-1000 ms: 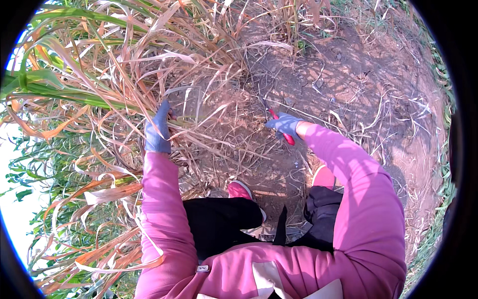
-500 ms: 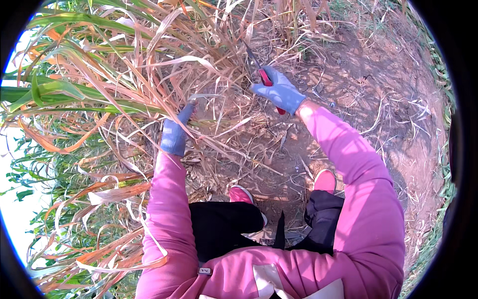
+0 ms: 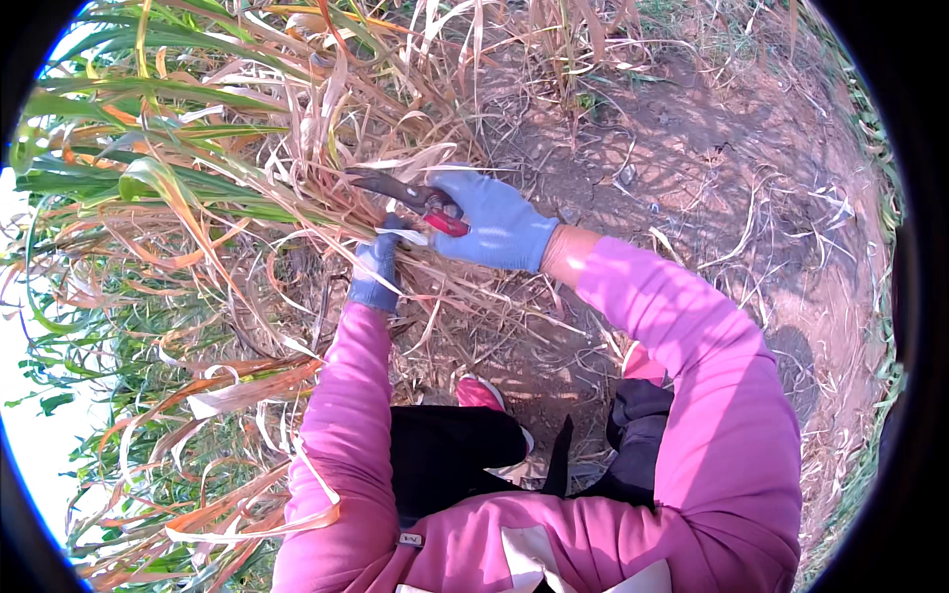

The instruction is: The person uses red-handled pruning shears to cut tall grass and dry plant stalks at ground level in an outdoor field. They repeatedly gather stalks with one hand, cut them near the base, and drop the cut pieces onto the ground.

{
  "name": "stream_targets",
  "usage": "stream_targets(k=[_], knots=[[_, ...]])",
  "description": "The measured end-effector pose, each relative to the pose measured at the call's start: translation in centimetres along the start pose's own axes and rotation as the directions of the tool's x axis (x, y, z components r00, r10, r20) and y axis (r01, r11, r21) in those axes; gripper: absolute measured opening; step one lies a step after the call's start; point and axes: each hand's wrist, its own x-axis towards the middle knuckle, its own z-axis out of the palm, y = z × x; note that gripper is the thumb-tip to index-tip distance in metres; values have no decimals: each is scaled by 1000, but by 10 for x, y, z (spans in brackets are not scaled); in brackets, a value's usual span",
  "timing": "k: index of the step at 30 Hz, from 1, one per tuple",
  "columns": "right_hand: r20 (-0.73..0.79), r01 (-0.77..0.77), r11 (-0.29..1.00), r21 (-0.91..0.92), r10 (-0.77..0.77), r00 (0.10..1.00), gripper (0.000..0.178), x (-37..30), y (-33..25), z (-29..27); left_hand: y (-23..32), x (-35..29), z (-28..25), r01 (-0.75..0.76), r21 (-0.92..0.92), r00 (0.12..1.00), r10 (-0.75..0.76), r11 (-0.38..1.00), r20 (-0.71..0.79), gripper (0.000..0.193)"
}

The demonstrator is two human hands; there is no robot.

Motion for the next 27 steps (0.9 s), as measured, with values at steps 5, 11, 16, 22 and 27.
stream_targets(k=[5,11,16,22,27], knots=[[143,-295,640,-710,541,829,41,-43,105,-32,4,6,-3,76,3,995,-76,997,-69,23],[199,-133,576,-807,476,856,41,-63,141,1,-5,13,-18,11,242,997,8,970,-76,24],[232,-32,495,-868,461,856,34,-48,139,34,5,4,11,-17,61,998,20,998,-56,24],[262,-227,635,-739,581,771,26,-37,144,55,14,-1,12,23,197,1000,-24,980,3,29],[151,-420,653,-631,634,758,29,-58,154,12,40,5,15,-194,88,980,197,977,-25,25]])
